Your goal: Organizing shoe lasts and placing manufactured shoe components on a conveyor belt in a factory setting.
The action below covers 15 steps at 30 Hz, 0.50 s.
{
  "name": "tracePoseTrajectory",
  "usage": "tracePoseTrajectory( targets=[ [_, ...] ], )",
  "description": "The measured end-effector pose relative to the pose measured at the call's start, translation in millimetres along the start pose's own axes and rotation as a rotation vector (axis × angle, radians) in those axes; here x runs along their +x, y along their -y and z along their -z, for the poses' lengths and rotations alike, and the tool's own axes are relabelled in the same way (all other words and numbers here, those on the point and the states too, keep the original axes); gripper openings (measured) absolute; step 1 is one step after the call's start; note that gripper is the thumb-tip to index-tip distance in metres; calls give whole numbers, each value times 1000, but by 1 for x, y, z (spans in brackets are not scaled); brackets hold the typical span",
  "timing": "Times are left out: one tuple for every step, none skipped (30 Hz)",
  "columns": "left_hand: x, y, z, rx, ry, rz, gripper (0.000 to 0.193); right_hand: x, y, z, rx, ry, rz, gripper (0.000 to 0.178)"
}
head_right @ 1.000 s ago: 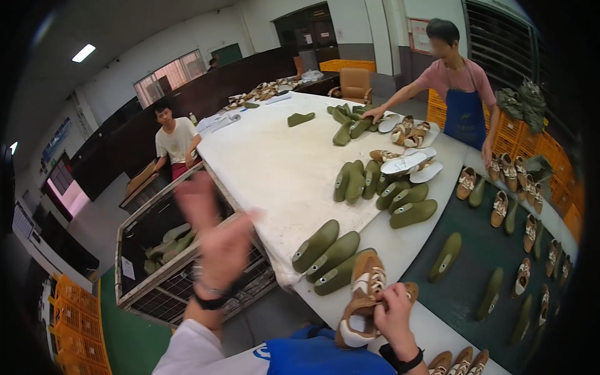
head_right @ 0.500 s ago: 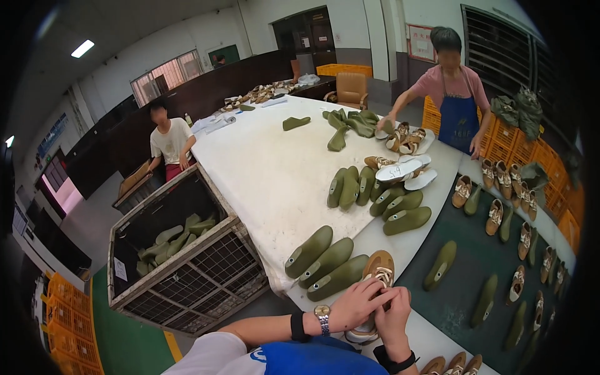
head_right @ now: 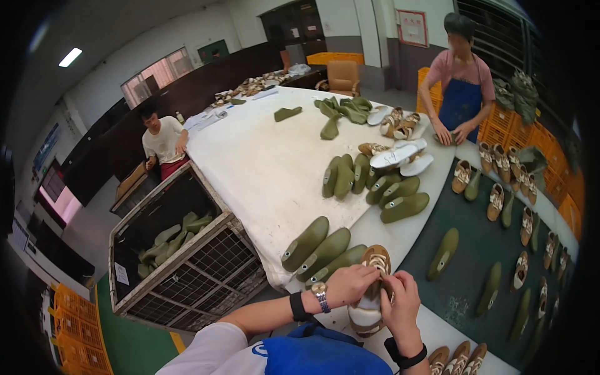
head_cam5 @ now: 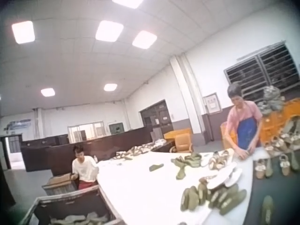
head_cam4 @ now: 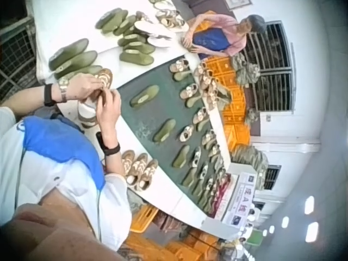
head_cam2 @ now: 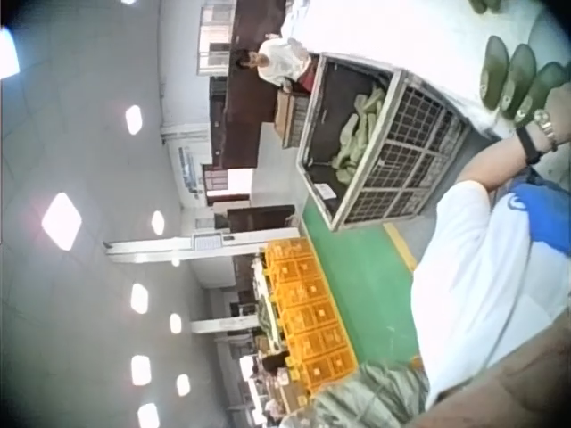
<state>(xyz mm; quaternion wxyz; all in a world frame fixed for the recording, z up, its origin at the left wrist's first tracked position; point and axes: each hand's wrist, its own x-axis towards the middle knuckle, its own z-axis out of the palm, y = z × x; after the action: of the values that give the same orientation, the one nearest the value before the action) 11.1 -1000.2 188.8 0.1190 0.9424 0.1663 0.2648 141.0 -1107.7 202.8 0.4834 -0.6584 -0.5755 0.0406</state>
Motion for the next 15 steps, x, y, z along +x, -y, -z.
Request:
tracePoseTrajectory(
  targets=[
    [8,1,-4,-11,18,-18,19,3,9,10,-128,-11,129,29],
    [16,3,-7,-29,40,-46,17,3,16,17,-264,-21,249,28],
    [22,8,-11,21,38,-30,18,-1,12,19,-257,119,237,27],
    [28,9,-17,58,45,-31,18,1,15,23,-335,242,223,27],
    [39,7,-20,77,93,-10,21,-1,5,26,-357,350,124,28],
    [48,6,-22,104,140,6,24,0,-7,30,-373,382,112,29],
    [57,5,-26,57,200,32,31,2,-18,38,-341,412,70,27],
    [67,8,-31,20,261,62,38,7,-27,47,-325,403,0,24],
    [75,7,-36,-23,189,-32,45,13,-41,59,-345,365,-27,22],
    [80,6,-36,-63,106,-109,52,20,-60,72,-406,323,-70,20],
    [83,9,-35,-49,115,-125,56,26,-84,89,-398,251,-145,18],
    [85,16,-36,-28,118,-135,60,30,-115,107,-407,175,-170,18],
    [82,31,-39,-27,139,-104,60,33,-147,126,-457,109,-283,19],
    [75,50,-38,-17,156,-68,61,37,-173,145,-482,50,-388,20],
    [62,77,-38,55,171,-30,62,42,-196,163,-536,19,-425,22]
  ],
)
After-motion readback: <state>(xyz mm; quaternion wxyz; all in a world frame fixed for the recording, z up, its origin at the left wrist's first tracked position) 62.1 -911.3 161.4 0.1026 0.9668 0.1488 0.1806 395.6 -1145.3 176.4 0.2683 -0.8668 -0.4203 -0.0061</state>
